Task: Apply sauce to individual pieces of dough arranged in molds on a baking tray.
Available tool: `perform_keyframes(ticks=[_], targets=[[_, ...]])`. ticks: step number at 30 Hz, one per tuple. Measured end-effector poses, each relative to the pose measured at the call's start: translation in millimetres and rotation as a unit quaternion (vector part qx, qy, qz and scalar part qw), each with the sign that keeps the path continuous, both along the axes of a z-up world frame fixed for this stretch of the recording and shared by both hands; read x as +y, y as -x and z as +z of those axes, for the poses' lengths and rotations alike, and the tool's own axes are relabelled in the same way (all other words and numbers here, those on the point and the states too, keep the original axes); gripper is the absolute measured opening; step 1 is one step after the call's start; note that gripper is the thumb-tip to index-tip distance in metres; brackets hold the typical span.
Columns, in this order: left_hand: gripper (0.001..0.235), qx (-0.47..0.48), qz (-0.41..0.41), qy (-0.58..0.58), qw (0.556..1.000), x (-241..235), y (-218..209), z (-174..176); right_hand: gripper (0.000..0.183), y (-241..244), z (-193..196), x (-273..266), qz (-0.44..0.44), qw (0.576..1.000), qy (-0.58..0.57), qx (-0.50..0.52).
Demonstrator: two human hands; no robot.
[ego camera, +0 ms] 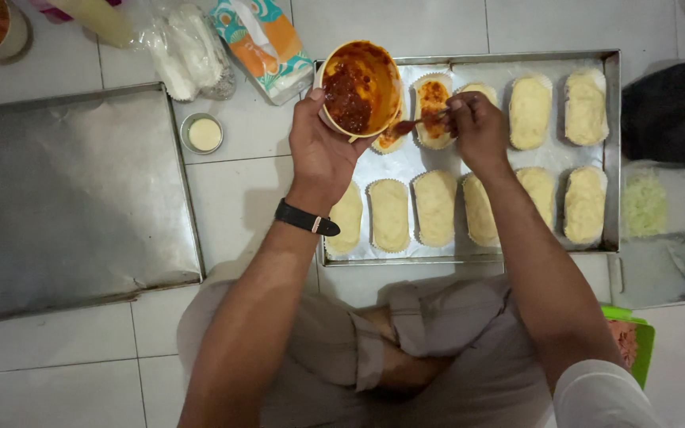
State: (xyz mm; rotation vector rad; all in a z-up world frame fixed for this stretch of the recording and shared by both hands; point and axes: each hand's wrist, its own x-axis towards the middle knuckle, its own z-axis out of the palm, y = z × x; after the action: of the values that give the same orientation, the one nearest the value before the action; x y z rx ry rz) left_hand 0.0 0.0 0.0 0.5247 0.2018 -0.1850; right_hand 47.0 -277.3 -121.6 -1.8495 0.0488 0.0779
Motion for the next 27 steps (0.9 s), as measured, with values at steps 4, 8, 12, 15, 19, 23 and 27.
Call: perform_keyframes(ticks=[4, 8, 12, 15, 19, 23, 27], targets=[[0.06, -0.003, 0.001, 0.001, 1.0, 0.4, -0.1, -2.0, 0.017, 2.1, 14.8, 0.7, -0.016, 0.999, -0.041, -0.021], [0.059, 0.001, -0.002, 0.007, 1.0, 1.1, 0.8, -0.2, 0.017, 4.4, 13.4, 1.2, -0.001, 0.999, -0.05, -0.017], [0.058, -0.008, 0.0, 0.006, 1.0, 0.8, 1.5, 0.2, 0.017, 8.6, 14.0, 6.1, 0.046, 0.999, 0.003, 0.014], [0.057, 0.008, 0.004, 0.015, 1.0, 0.3, 0.2, -2.4, 0.017, 7.9, 4.1, 6.3, 0.049, 0.998, -0.024, 0.008], [0.057, 0.007, 0.003, 0.013, 1.0, 0.7, 0.2, -3.7, 0.018, 5.1, 6.8, 3.9, 0.017, 0.999, 0.008, -0.029], [0.057, -0.003, -0.001, 0.008, 1.0, 1.0, 0.5, -3.3, 0.018, 4.0, 7.1, 3.2, -0.027, 0.999, -0.02, -0.012], [0.057, -0.005, -0.003, 0.016, 1.0, 0.3, 0.6, -5.9, 0.016, 8.3, 2.3, 7.5, 0.019, 0.998, -0.056, -0.012]])
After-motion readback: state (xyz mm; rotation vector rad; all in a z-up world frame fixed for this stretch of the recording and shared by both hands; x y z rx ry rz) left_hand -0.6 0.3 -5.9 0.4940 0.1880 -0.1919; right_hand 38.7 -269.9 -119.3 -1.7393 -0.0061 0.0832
